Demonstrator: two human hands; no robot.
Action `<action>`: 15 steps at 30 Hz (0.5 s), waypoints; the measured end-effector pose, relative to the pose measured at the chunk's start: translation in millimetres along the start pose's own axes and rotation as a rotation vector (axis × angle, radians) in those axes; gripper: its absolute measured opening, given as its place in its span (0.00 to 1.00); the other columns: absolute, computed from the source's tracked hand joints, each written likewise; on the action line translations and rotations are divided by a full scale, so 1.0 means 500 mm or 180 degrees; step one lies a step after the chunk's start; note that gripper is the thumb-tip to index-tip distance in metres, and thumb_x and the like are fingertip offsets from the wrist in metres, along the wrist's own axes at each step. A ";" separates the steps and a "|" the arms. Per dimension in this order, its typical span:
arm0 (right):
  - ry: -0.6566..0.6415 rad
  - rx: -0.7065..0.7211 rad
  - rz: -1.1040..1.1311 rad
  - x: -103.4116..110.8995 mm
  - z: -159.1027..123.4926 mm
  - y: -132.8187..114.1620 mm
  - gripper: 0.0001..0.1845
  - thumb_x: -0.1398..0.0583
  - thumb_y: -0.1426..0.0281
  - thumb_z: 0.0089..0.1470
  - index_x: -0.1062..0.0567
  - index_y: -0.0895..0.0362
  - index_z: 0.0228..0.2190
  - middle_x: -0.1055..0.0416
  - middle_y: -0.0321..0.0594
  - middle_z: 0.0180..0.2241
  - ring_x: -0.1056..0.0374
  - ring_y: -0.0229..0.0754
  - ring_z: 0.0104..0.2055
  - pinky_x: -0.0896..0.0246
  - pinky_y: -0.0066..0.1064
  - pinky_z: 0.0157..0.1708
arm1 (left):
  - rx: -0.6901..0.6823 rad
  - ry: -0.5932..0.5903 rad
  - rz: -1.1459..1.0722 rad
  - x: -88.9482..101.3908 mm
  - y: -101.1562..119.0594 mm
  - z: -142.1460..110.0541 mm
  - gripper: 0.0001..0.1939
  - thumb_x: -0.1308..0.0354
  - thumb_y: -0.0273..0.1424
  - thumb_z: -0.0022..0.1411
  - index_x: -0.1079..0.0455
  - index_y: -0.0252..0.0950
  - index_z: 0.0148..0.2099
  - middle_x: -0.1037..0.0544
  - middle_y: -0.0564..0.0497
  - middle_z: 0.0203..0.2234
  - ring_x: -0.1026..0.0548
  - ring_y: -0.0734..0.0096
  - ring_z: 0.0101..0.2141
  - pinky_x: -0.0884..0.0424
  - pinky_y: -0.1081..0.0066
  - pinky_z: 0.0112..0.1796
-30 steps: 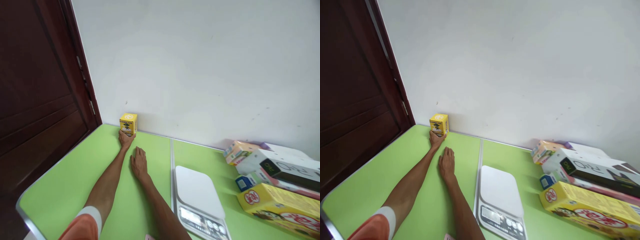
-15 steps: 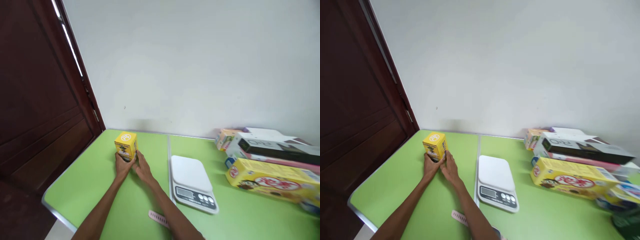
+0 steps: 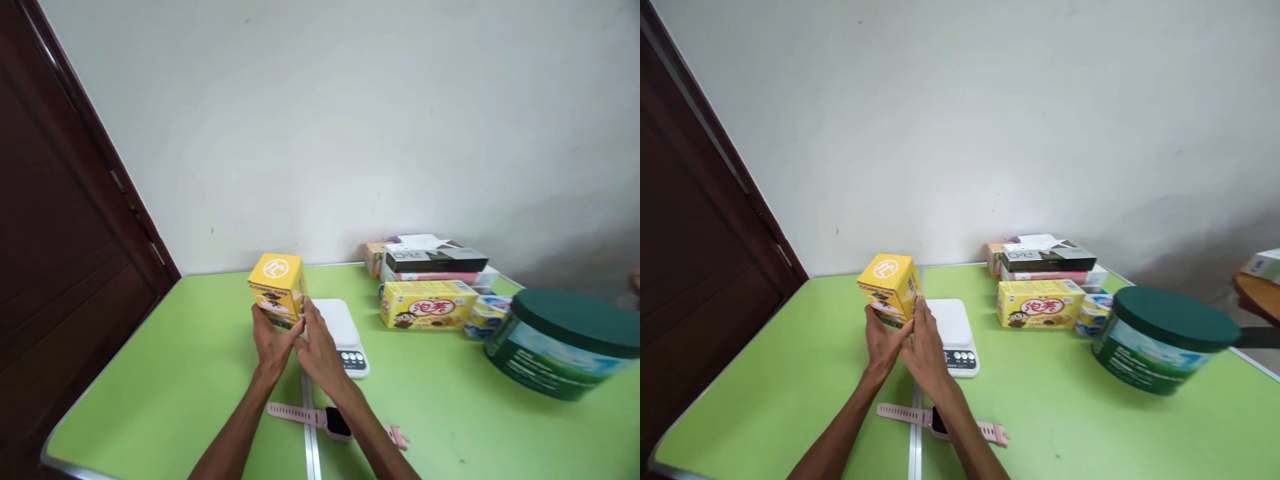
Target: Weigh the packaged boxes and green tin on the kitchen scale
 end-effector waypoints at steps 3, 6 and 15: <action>0.0090 -0.0199 -0.0152 0.073 -0.015 0.058 0.45 0.45 0.73 0.53 0.46 0.55 0.72 0.39 0.52 0.69 0.44 0.56 0.72 0.43 0.56 0.69 | 0.0057 -0.0249 0.0175 -0.072 0.022 -0.039 0.38 0.22 0.43 0.39 0.40 0.41 0.46 0.24 0.46 0.40 0.20 0.51 0.44 0.23 0.54 0.45; 0.0060 -0.0300 -0.0178 0.116 -0.028 0.102 0.45 0.45 0.72 0.51 0.44 0.58 0.71 0.39 0.55 0.69 0.43 0.56 0.72 0.42 0.55 0.69 | 0.0125 -0.0461 0.0349 -0.119 0.031 -0.070 0.38 0.22 0.44 0.39 0.41 0.41 0.46 0.25 0.46 0.41 0.21 0.50 0.46 0.24 0.55 0.46; -0.0183 -0.0464 -0.0044 0.141 -0.030 0.137 0.43 0.42 0.70 0.54 0.41 0.61 0.70 0.39 0.58 0.69 0.42 0.58 0.72 0.46 0.57 0.70 | -0.0009 -0.0622 0.1124 -0.142 0.045 -0.092 0.37 0.24 0.46 0.45 0.39 0.38 0.49 0.24 0.43 0.42 0.23 0.46 0.48 0.30 0.51 0.52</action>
Point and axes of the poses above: each hand's wrist, its own z-axis towards the middle knuckle, its own x-axis out of the back of the hand, y = z × x, the point moved 4 cm from there along z, towards the middle knuckle
